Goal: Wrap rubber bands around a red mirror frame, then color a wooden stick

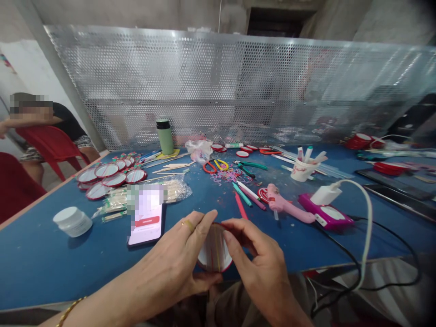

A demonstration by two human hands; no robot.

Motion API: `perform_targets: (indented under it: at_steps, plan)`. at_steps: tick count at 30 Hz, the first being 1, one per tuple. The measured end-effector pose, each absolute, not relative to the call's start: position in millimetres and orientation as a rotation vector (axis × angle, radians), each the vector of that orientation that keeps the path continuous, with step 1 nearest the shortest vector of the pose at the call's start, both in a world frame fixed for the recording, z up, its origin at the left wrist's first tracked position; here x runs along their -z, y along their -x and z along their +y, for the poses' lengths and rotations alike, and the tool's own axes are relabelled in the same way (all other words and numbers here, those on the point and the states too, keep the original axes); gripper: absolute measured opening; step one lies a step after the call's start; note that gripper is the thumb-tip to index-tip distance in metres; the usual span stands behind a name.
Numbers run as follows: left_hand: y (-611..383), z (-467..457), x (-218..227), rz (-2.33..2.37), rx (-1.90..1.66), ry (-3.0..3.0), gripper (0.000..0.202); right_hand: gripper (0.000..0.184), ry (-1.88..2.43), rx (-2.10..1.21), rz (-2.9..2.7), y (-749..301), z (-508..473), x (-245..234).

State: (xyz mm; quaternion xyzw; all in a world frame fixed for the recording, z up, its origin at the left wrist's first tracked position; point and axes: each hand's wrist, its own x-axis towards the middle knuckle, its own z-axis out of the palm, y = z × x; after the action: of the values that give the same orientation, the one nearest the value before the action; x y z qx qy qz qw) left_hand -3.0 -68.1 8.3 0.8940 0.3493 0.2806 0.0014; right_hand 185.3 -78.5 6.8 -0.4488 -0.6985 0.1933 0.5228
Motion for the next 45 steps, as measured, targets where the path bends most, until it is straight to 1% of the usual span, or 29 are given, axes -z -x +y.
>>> perform_targets:
  at_steps: [2,3,4,7,9,12,15,18,21,24,28,36,42,45]
  plan:
    - [3.2,-65.3,-11.0,1.137,-0.887,-2.709,0.100,0.013,1.096,-0.455,-1.640,-184.3,-76.2,-5.4]
    - [3.8,-63.6,-14.2,1.137,-0.884,-2.626,0.097,0.013,1.111,-0.429,-1.616,-183.9,-75.2,-4.5]
    - [4.6,-61.5,-18.6,1.123,-0.877,-2.518,0.089,0.012,1.125,-0.393,-1.589,-183.5,-74.2,-3.6]
    - [7.9,-53.2,-33.8,1.074,-0.775,-2.075,0.042,0.009,1.131,-0.289,-1.550,-181.8,-70.0,-1.5]
    - [9.1,-46.1,-41.2,1.070,-0.651,-1.825,0.037,0.008,1.123,-0.266,-1.569,-180.3,-65.3,-0.7]
    - [6.5,-34.7,-44.8,1.064,-0.558,-1.658,0.028,0.007,1.124,-0.255,-1.609,-179.2,-55.0,-1.1]
    - [-1.3,-23.9,-42.6,1.123,-0.586,-1.603,0.020,0.008,1.120,-0.206,-1.671,-181.3,-42.6,-6.7]
    - [-9.1,-14.1,-36.8,1.149,-0.642,-1.542,0.012,0.014,1.099,-0.066,-1.751,-185.3,-30.5,-18.2]
    - [-11.3,-6.6,-27.1,1.144,-0.695,-1.529,0.009,0.017,1.098,0.064,-1.837,-187.6,-19.3,-29.2]
    - [-7.9,-2.7,-16.7,1.135,-0.772,-1.517,0.009,0.017,1.157,0.100,-1.908,-186.3,-10.1,-32.2]
    - [-1.0,-1.3,-9.0,1.103,-0.833,-1.441,0.009,0.020,1.187,0.044,-1.911,-181.0,-5.9,-25.5]
    - [3.0,-2.0,-8.3,1.080,-0.860,-1.389,0.011,0.030,1.214,-0.026,-1.965,-176.5,-11.4,-18.0]
    - [2.4,-3.7,-6.0,1.113,-0.871,-1.435,0.012,0.022,1.243,-0.086,-1.987,-176.1,-13.4,-11.5]
    - [2.6,-4.1,-6.2,1.119,-0.862,-1.450,0.013,0.021,1.266,-0.095,-1.970,-175.4,-14.5,-9.9]
